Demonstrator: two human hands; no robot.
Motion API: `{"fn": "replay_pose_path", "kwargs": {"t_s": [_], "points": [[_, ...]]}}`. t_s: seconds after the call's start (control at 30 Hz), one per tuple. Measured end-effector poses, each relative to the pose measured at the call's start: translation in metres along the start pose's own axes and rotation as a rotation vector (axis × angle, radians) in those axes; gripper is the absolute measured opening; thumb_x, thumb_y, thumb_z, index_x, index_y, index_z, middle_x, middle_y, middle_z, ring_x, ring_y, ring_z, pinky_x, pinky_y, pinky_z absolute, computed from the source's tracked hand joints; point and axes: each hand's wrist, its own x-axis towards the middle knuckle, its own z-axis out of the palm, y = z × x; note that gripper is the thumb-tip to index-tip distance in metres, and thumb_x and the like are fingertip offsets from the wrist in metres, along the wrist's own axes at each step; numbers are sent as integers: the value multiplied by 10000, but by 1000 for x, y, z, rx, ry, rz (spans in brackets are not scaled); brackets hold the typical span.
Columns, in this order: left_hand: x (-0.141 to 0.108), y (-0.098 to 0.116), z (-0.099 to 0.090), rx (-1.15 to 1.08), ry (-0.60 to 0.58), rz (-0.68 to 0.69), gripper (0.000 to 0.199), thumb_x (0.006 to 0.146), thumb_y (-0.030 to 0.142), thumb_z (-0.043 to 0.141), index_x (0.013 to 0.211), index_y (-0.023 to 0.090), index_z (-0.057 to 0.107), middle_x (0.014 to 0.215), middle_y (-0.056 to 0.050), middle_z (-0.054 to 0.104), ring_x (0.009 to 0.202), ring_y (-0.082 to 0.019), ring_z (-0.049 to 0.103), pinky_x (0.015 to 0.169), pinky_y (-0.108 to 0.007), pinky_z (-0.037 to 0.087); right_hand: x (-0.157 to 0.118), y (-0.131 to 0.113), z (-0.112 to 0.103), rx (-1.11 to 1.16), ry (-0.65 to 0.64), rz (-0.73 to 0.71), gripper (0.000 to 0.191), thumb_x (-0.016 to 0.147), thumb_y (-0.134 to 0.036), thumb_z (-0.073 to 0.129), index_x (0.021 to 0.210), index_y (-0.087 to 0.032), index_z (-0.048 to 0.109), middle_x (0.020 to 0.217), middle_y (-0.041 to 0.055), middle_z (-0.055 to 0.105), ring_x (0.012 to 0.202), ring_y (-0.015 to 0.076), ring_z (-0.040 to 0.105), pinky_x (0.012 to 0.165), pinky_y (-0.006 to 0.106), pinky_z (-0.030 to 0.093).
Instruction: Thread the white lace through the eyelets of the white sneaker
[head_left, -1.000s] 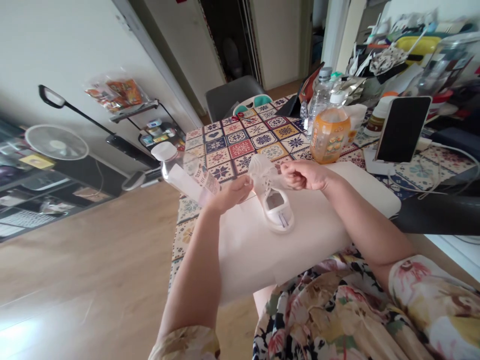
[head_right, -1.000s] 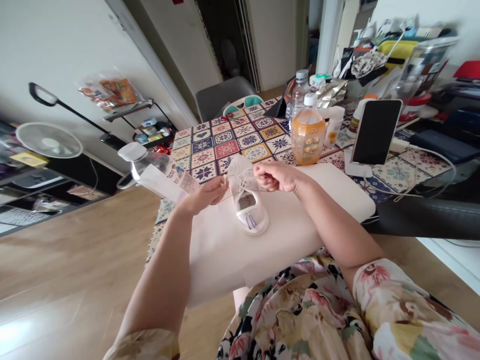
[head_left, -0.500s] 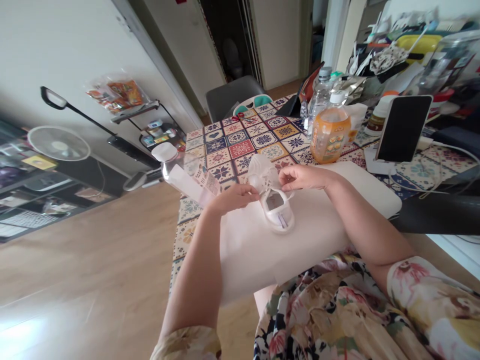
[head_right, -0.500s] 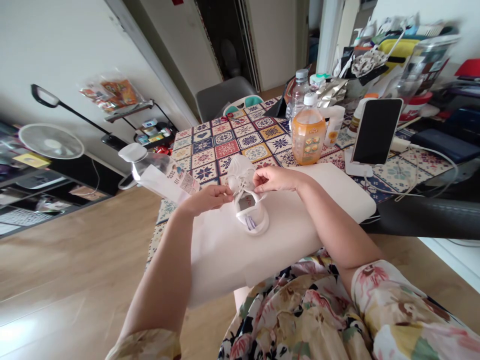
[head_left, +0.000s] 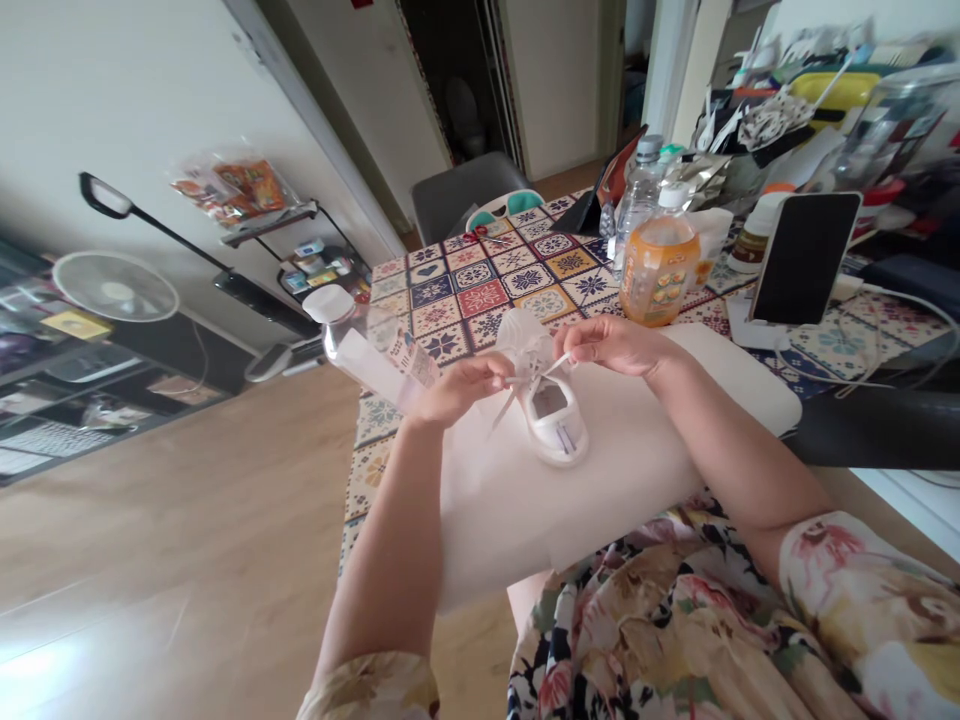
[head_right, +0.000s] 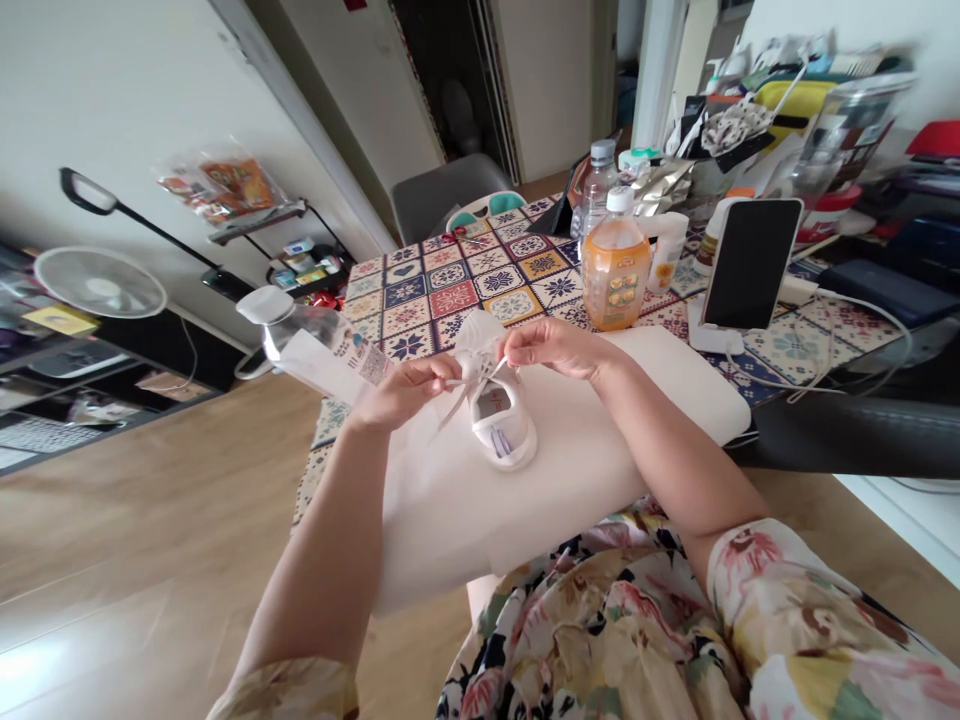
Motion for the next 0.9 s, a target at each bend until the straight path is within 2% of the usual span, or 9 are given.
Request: {"fn": "replay_pose_path", "kwargs": {"t_s": [0.1, 0.17, 0.27, 0.37, 0.47, 0.67, 0.8, 0.9], "points": [[5, -4, 16, -99, 117, 84, 330, 653, 489, 812, 679, 183, 693, 934, -97, 682, 873, -199, 627, 811, -339, 496, 5, 7, 12, 171, 28, -35, 340, 648, -455, 841, 691, -165, 669, 880, 34, 715, 855, 166, 633, 832, 339, 472], [8, -6, 29, -203, 161, 80, 324, 638, 467, 829, 699, 186, 680, 837, -73, 684, 801, -182, 633, 782, -331, 502, 9, 13, 19, 249, 43, -29, 335, 645, -454, 846, 721, -174, 677, 816, 23, 722, 828, 169, 655, 842, 356, 488], [14, -8, 43, -330, 259, 48, 333, 626, 431, 847, 720, 177, 655, 688, -17, 645, 635, -117, 587, 653, -258, 482, 14, 20, 26, 324, 100, -30, 321, 632, -420, 859, 768, -182, 692, 706, -8, 696, 698, 135, 640, 730, 307, 503], [17, -8, 48, -383, 345, 10, 359, 585, 421, 870, 694, 168, 640, 617, 8, 613, 550, -85, 535, 577, -224, 456, 17, 25, 30, 351, 183, -34, 295, 622, -371, 865, 768, -176, 699, 629, -32, 653, 573, 92, 572, 594, 245, 458], [17, -7, 49, -376, 360, -1, 354, 554, 409, 886, 681, 165, 663, 627, 2, 626, 554, -83, 533, 575, -225, 458, 19, 28, 32, 317, 235, -31, 268, 630, -340, 852, 764, -163, 703, 614, -32, 638, 542, 82, 537, 561, 240, 441], [16, -9, 54, -304, 375, 106, 278, 595, 336, 875, 701, 166, 683, 708, 1, 647, 651, -97, 612, 676, -240, 509, 16, 24, 38, 77, 308, -73, 256, 673, -326, 815, 831, -160, 702, 666, -13, 664, 576, 95, 568, 577, 247, 455], [19, -10, 59, -354, 439, 61, 424, 544, 310, 898, 887, 200, 676, 770, 25, 663, 602, -87, 630, 657, -240, 539, 13, 20, 40, 22, 293, -71, 270, 663, -323, 823, 773, -170, 629, 656, -23, 669, 586, 101, 600, 589, 238, 484], [20, -8, 61, -321, 432, 27, 410, 551, 352, 889, 864, 183, 685, 733, 12, 678, 582, -100, 631, 640, -250, 546, 12, 18, 40, 25, 271, -44, 290, 628, -297, 843, 771, -168, 627, 673, -23, 673, 633, 108, 628, 637, 243, 509]]}}
